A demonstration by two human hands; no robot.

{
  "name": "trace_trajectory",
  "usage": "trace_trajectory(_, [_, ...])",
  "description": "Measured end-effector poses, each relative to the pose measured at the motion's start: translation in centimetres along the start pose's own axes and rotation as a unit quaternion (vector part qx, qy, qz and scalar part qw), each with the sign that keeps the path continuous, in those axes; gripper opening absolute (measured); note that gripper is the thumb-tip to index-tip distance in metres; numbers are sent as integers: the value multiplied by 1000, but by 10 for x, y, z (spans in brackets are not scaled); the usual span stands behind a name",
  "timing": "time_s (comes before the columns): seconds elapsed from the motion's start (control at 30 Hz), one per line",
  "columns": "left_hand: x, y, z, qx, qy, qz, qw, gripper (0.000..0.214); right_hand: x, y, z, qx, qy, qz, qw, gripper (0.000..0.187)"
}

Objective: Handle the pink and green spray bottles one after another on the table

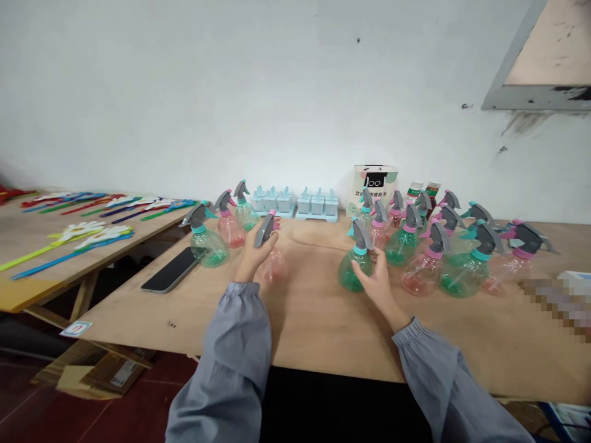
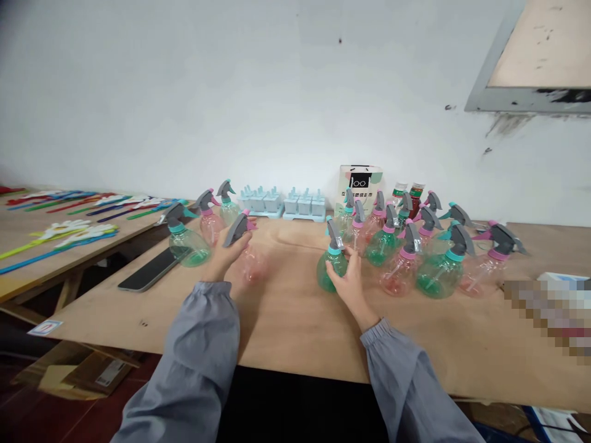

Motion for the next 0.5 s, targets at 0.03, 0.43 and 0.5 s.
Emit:
trace_trajectory(0.03, [-8,-5,3,4,-6,9,1000,28,-1,0,0,-3,0,2,1000,53])
trace_trajectory(0.43, [-41,-8,-27,-13,-7,134,991,61,-1,1,1,-10,-6,15,1000,54])
trace_trajectory(0.5, [-44,-12,-40,-25,-54,166,984,54,-1,1,1,-11,-9,16,1000,54])
Point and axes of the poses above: each hand's wrist, its own z-axis towards the middle knuckle, its own y-axis out of the palm, x = y × z, the point moved 3 cm from there along z, towards the middle knuckle, and after that the axes turned 12 degrees about -x, right-handed, at the moved point
